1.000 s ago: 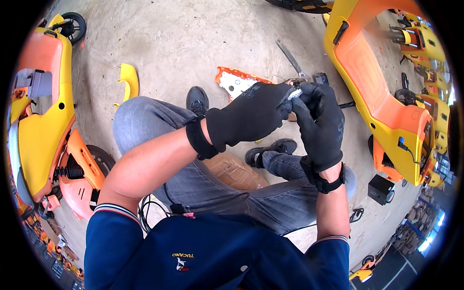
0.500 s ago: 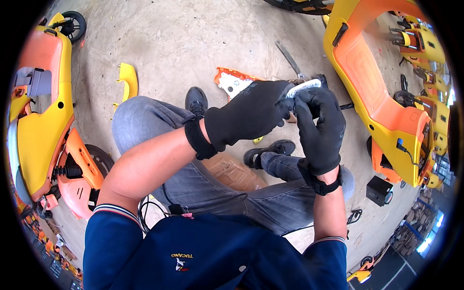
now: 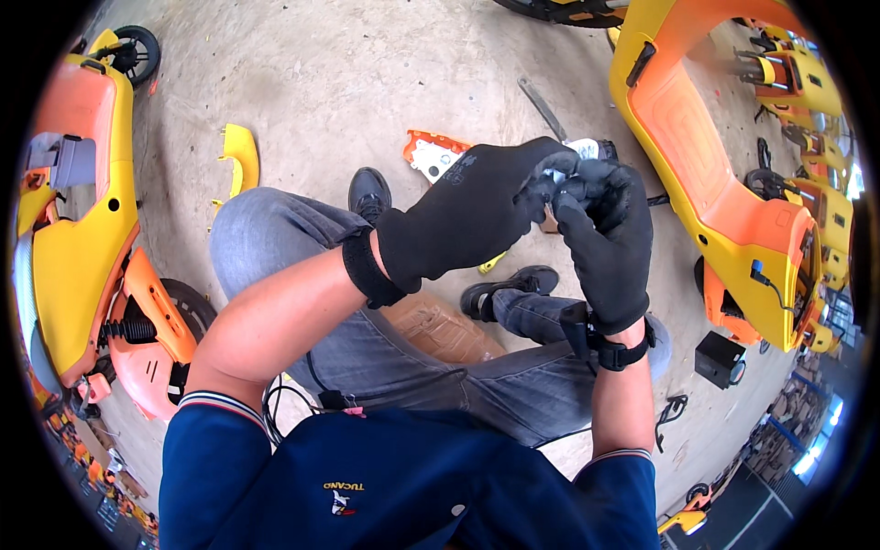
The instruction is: The person sits on the floor and uses a screwdriver to remove screws from a white electronic component. They then use the screwdriver to pry open the component's casing and separate the parts.
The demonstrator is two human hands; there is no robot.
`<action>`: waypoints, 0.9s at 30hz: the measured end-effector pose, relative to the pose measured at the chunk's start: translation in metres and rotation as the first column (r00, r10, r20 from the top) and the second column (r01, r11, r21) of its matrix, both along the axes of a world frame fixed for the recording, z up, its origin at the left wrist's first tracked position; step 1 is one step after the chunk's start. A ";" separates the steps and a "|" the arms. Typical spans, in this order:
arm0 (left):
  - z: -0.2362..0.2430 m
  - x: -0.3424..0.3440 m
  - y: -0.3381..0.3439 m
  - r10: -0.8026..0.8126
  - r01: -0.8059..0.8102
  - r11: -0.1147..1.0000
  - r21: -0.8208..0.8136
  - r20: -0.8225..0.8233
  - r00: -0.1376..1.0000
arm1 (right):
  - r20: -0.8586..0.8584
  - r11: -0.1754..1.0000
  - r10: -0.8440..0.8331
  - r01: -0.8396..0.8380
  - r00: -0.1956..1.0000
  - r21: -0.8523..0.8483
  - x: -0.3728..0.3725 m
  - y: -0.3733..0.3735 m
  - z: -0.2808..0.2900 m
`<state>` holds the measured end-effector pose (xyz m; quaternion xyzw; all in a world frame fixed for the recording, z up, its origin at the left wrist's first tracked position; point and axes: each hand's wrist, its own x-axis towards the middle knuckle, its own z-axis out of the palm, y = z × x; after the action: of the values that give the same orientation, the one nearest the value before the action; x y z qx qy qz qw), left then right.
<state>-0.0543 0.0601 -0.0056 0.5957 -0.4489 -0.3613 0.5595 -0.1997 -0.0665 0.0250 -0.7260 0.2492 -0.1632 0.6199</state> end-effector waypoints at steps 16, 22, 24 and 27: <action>-0.011 -0.002 -0.002 0.103 -0.046 0.984 -0.173 0.334 0.937 | -0.029 0.998 -0.036 0.037 0.999 0.053 0.002 0.003 0.004; -0.012 -0.002 -0.002 0.072 -0.023 0.989 -0.149 0.331 0.941 | -0.036 0.996 -0.027 0.030 0.999 0.086 -0.001 0.000 0.003; -0.010 -0.001 -0.001 0.068 -0.026 0.990 -0.140 0.307 0.949 | -0.040 0.994 -0.029 0.033 0.999 0.102 -0.001 0.000 0.003; -0.007 -0.001 -0.001 0.072 -0.035 0.991 -0.129 0.297 0.952 | -0.027 0.993 -0.051 0.054 0.998 0.106 -0.002 0.002 0.003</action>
<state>-0.0552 0.0591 -0.0127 0.6204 -0.5338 -0.2230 0.5296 -0.2014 -0.0650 0.0279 -0.6871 0.2841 -0.1570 0.6501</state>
